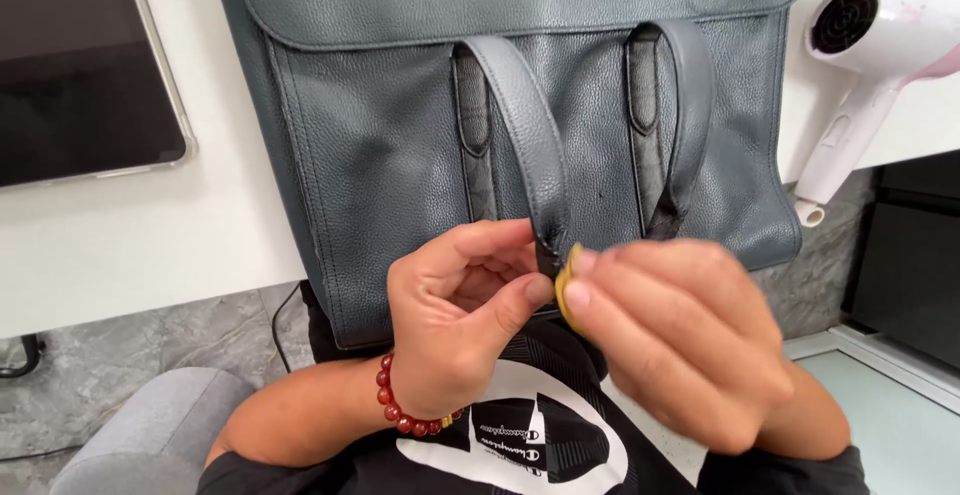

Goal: The person wipes the handle of a grey leather bag with a tissue, then rubs the handle repeatedly with a small yellow sanding block, rotating the bag to work on different sections of the handle. Black debris from the sanding accumulates on the white desk surface as they continue abrading the handle.

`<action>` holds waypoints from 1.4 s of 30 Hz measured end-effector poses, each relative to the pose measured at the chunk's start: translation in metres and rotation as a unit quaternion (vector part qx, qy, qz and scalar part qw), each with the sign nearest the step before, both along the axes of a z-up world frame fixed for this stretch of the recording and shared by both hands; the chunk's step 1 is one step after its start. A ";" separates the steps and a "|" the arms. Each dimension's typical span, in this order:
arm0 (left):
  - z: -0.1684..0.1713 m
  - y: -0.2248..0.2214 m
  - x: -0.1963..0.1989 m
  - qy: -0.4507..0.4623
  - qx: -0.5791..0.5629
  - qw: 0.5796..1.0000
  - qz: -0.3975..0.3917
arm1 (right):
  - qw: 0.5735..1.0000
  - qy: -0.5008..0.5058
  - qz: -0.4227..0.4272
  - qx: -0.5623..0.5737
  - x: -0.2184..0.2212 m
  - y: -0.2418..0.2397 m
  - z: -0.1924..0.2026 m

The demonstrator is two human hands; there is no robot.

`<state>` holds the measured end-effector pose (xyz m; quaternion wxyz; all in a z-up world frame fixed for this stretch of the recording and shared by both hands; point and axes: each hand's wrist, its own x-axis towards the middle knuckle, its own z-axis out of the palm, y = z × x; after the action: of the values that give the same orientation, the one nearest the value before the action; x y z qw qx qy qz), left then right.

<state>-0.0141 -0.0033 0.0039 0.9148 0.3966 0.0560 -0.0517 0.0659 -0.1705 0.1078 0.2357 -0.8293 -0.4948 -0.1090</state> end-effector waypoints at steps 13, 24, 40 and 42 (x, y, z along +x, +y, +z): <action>-0.001 0.005 0.001 -0.027 0.026 0.999 0.004 | 0.999 -0.036 0.013 0.009 -0.009 -0.007 -0.008; -0.002 0.005 0.002 -0.017 -0.009 1.000 -0.011 | 1.000 -0.006 -0.017 0.014 0.000 0.003 -0.003; 0.000 0.000 0.001 -0.020 0.006 1.000 0.009 | 0.984 0.061 -0.160 0.042 -0.014 -0.004 -0.011; 0.001 -0.001 0.001 -0.018 0.007 1.000 0.010 | 0.984 0.058 -0.156 0.062 -0.012 0.001 -0.010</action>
<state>-0.0129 -0.0042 0.0045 0.9132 0.4037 0.0436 -0.0353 0.0539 -0.1696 0.0978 0.2949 -0.8852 -0.3369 -0.1268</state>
